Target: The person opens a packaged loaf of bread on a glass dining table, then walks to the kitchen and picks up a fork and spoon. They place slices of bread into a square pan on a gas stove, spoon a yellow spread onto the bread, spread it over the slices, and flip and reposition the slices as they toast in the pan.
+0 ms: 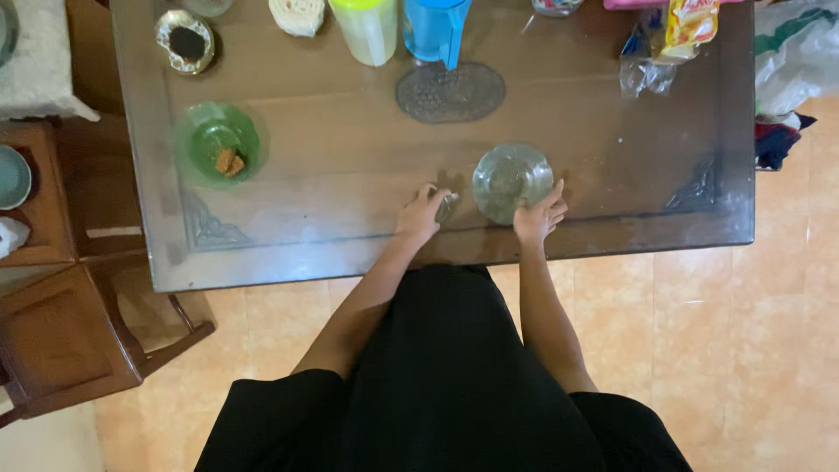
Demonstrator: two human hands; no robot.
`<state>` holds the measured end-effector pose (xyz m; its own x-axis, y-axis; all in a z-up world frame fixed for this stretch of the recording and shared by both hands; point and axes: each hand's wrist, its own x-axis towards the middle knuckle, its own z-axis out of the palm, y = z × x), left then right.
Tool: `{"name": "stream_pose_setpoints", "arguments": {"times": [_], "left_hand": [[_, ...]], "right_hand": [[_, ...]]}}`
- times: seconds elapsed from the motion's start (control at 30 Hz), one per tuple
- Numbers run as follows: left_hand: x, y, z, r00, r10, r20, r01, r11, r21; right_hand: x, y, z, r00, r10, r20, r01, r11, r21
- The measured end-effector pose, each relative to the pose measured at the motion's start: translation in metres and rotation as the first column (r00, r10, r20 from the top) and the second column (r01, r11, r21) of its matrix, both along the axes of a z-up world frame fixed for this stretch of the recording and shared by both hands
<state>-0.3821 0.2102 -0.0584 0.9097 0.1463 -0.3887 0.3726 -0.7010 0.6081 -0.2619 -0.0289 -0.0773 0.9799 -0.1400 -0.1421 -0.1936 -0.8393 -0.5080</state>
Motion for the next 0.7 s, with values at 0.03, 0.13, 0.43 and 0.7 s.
{"name": "stream_pose_setpoints", "arguments": {"times": [0.03,0.13,0.43,0.7], "left_hand": [[0.000,0.002,-0.004,1.000,0.024,0.005,-0.024,1.000,0.012],[0.000,0.009,-0.014,0.994,0.096,0.055,-0.099,0.993,0.069],[0.020,0.068,-0.029,0.951,0.265,0.159,-0.284,0.952,0.116],[0.019,0.085,0.023,0.945,0.327,-0.005,-0.322,0.934,0.157]], "right_hand": [[0.002,-0.008,-0.007,0.999,0.021,-0.038,-0.021,1.000,0.006],[-0.001,-0.016,-0.029,0.999,0.041,-0.007,-0.040,0.998,0.046],[0.009,0.001,-0.047,0.989,0.145,0.033,-0.148,0.981,0.128],[-0.002,0.017,-0.036,0.947,0.317,0.050,-0.305,0.841,0.447]]}}
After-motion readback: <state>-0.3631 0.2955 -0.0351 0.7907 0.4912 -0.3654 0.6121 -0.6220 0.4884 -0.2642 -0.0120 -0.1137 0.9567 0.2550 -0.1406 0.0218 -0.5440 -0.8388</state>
